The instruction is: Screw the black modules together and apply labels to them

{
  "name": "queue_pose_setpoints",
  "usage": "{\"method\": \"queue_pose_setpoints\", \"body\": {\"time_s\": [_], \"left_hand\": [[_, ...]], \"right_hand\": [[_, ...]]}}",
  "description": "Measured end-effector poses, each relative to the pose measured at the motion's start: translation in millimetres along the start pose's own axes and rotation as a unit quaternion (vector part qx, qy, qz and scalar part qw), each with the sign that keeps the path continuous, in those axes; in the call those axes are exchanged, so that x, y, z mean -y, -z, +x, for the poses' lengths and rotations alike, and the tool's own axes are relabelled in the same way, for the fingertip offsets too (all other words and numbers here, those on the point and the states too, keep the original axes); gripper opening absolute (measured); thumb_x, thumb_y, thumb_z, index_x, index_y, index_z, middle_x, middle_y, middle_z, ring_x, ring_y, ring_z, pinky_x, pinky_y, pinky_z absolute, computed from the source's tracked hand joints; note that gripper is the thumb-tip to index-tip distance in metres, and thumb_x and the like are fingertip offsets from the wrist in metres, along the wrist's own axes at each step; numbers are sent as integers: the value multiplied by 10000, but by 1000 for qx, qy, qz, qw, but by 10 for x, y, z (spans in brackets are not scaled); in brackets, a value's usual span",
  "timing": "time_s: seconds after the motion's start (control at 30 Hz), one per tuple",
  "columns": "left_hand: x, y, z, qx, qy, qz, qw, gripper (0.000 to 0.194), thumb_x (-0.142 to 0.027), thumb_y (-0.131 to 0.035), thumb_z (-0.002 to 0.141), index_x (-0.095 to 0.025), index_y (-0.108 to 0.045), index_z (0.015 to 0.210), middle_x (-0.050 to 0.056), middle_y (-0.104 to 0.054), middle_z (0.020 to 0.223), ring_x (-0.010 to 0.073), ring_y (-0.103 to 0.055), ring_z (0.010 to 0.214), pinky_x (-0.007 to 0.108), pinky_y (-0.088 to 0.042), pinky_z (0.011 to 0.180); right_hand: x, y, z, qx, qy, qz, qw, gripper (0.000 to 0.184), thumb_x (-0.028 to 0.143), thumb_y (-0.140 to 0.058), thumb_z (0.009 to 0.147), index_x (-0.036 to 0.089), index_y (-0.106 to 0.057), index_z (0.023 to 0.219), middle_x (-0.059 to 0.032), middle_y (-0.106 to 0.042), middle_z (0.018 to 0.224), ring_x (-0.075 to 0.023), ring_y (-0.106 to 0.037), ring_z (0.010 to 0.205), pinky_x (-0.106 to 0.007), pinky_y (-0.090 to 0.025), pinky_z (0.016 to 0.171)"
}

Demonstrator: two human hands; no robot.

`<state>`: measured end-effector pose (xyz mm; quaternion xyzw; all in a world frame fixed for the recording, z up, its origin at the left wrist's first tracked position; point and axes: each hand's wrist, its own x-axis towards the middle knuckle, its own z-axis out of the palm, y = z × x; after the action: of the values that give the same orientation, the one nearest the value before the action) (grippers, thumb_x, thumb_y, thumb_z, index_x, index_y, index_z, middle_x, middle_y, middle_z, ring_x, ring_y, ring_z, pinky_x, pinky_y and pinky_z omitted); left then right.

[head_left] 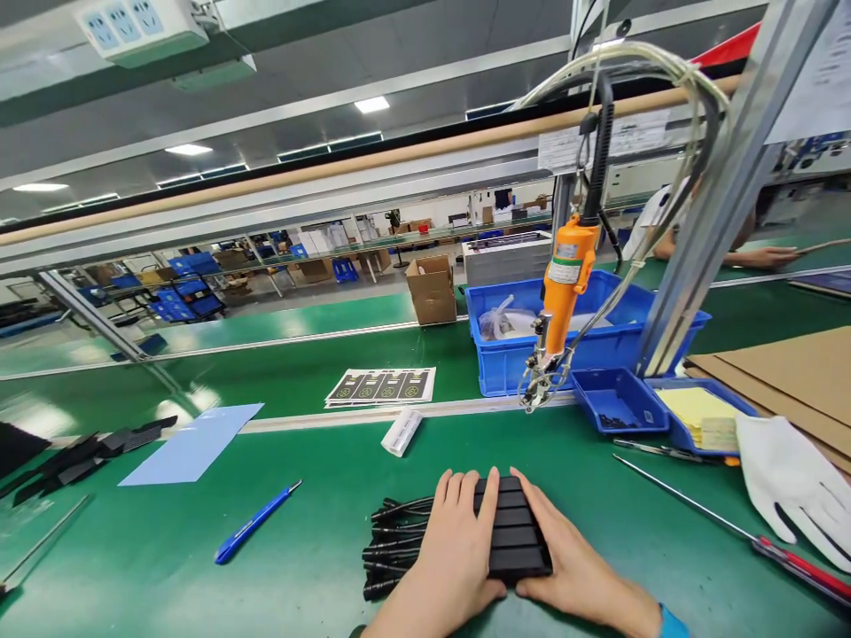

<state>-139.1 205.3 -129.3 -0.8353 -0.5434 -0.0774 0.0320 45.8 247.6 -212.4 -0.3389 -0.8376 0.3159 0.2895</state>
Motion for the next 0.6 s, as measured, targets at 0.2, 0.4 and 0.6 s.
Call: {"method": "queue_pose_setpoints", "body": {"time_s": [0.2,0.4,0.6], "left_hand": [[104,-64,-157,-195,-86,22,977,1044,-178,-698,624,-88,-188,1530,253,-499,1271,415,-496,1155,626,-430,956],[229,115,-291,-361,-104,-130,918,969,-348,-691,759,-167,-162,1550,233,-445,1358,400,-470,1237,590,-423,987],[532,92,-455,-246,61,-648,718,885,-859,-623,613,-198,-651,1201,118,-720,982,342,-690,892,491,-563,805]], "right_hand": [[121,127,18,-74,118,-40,989,1008,128,-635,672,188,-113,1532,-194,-318,1516,-343,-305,1423,-534,-340,1143],[89,122,-21,-182,143,76,970,948,505,-634,843,240,-61,1549,-164,-247,1581,-356,-314,1423,-540,-309,1154],[-231,56,77,-178,42,236,954,590,469,-471,960,298,-271,1488,-140,-548,1373,-275,-574,1232,-424,-514,1010]]}}
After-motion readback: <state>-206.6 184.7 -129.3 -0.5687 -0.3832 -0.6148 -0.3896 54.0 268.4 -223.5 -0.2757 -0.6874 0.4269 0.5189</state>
